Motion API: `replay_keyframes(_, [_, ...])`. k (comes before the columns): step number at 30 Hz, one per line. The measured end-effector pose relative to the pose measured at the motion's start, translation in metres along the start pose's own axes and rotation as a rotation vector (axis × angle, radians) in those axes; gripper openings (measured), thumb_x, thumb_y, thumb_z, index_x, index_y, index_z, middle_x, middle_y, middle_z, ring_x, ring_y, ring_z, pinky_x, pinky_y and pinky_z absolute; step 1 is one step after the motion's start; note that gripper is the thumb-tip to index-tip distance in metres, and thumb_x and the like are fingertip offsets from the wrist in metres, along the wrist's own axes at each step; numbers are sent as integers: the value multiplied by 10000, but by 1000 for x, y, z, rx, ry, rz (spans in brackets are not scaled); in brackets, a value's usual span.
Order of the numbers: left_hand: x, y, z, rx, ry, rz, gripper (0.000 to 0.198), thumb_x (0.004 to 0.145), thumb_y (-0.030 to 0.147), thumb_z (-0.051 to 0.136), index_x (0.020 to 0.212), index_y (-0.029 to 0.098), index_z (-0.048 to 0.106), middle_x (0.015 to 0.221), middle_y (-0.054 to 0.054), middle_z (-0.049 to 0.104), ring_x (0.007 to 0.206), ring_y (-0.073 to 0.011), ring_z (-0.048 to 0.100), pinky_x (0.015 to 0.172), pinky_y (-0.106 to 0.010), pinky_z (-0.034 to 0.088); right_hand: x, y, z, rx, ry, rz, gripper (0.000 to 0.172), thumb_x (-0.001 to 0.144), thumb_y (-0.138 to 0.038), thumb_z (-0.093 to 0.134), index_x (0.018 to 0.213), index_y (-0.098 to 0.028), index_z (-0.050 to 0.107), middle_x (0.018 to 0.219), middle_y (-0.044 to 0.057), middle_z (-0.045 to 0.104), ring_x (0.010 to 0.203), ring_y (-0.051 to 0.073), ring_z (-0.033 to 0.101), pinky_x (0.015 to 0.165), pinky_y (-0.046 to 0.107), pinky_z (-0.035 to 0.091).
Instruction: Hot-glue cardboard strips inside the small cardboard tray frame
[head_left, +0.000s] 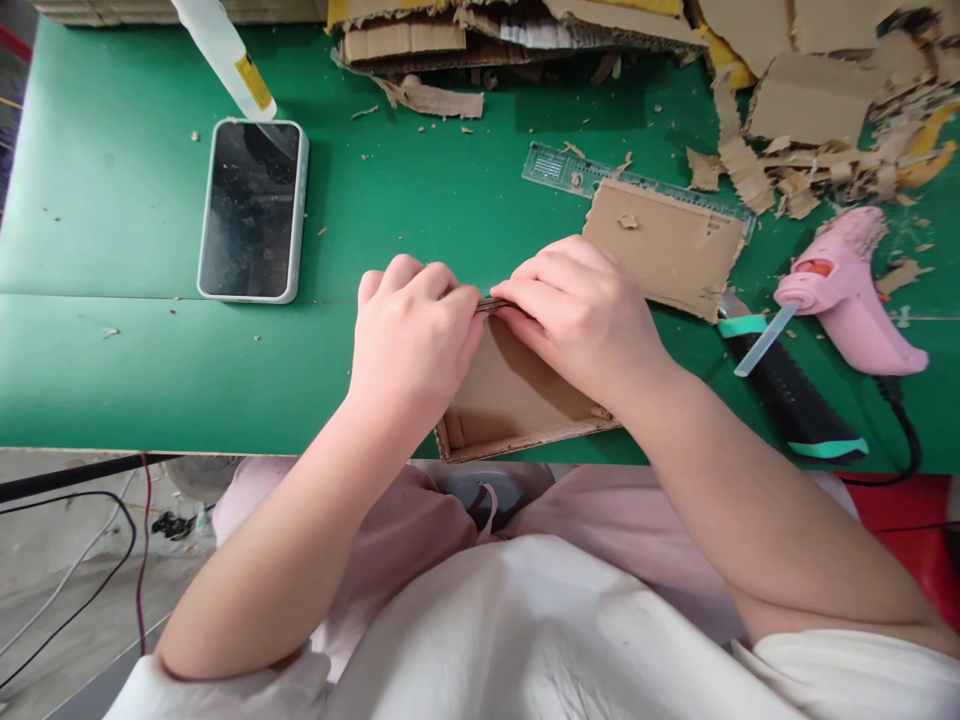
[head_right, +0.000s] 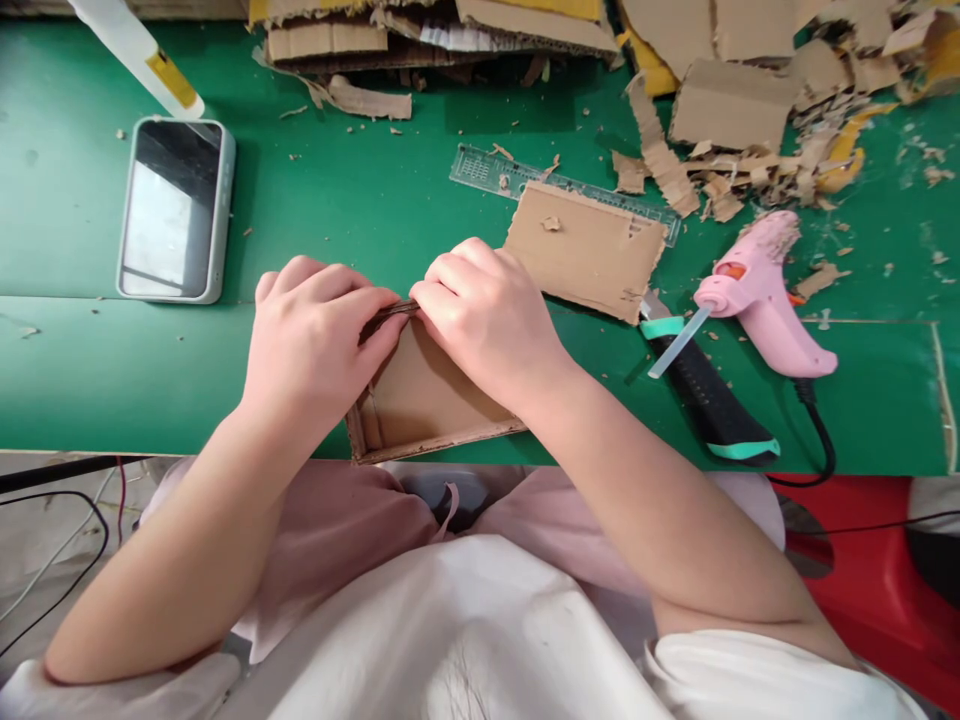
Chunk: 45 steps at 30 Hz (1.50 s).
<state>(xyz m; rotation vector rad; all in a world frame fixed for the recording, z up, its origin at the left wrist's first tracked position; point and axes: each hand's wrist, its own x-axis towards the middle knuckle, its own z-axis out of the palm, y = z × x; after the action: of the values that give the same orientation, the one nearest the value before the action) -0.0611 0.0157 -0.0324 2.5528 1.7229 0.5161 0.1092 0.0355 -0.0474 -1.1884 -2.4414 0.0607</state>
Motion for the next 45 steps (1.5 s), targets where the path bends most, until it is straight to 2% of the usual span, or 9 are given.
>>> replay_keyframes(9, [3, 5, -5, 16, -103, -51, 238, 889, 298, 491, 800, 185, 680, 839, -68, 635, 900, -271, 565, 767, -404, 368, 1, -2, 0, -4, -19, 14, 270, 918, -179, 423, 831, -175, 678, 846, 81, 633, 888, 226, 525, 733, 371, 394])
replay_keyframes(19, [5, 5, -2, 29, -97, -35, 264, 887, 296, 475, 756, 176, 670, 789, -74, 626, 876, -270, 564, 760, -404, 380, -2, 2, -9, 33, -55, -23, 297, 911, -167, 411, 1038, -155, 680, 919, 96, 659, 928, 237, 533, 750, 387, 431])
replay_keyframes(28, [6, 9, -2, 52, -71, -42, 239, 866, 269, 485, 723, 178, 652, 737, -63, 613, 845, -263, 574, 755, -403, 395, 3, -5, -5, -35, -103, 12, 304, 921, -187, 397, 906, -141, 697, 879, 105, 670, 867, 239, 553, 729, 385, 447])
replay_keyframes(33, [8, 10, -2, 42, -100, -50, 239, 870, 271, 475, 745, 183, 659, 763, -69, 615, 874, -267, 572, 772, -409, 398, 1, 3, -11, 80, -70, 2, 282, 906, -188, 427, 1023, -129, 677, 938, 95, 680, 929, 236, 572, 811, 393, 469])
replay_keyframes(36, [9, 9, -2, 42, -127, -50, 226, 865, 285, 487, 778, 182, 669, 774, -71, 611, 903, -283, 570, 786, -421, 396, -2, 12, -23, 164, -12, 65, 271, 901, -210, 463, 1090, -156, 649, 1026, 81, 672, 983, 228, 580, 873, 403, 465])
replay_keyframes(39, [10, 9, -2, 39, -122, -36, 213, 858, 285, 499, 790, 181, 671, 755, -66, 604, 901, -284, 569, 785, -419, 393, -6, 18, -33, 191, -13, 162, 233, 905, -254, 485, 1052, -194, 656, 1013, 63, 672, 979, 228, 592, 868, 409, 468])
replay_keyframes(45, [13, 12, -1, 33, -117, -49, 227, 863, 280, 491, 768, 176, 668, 749, -71, 602, 911, -290, 565, 790, -424, 382, -9, 15, -28, 184, -82, 191, 188, 888, -208, 509, 949, -195, 687, 961, 64, 681, 932, 221, 595, 841, 397, 479])
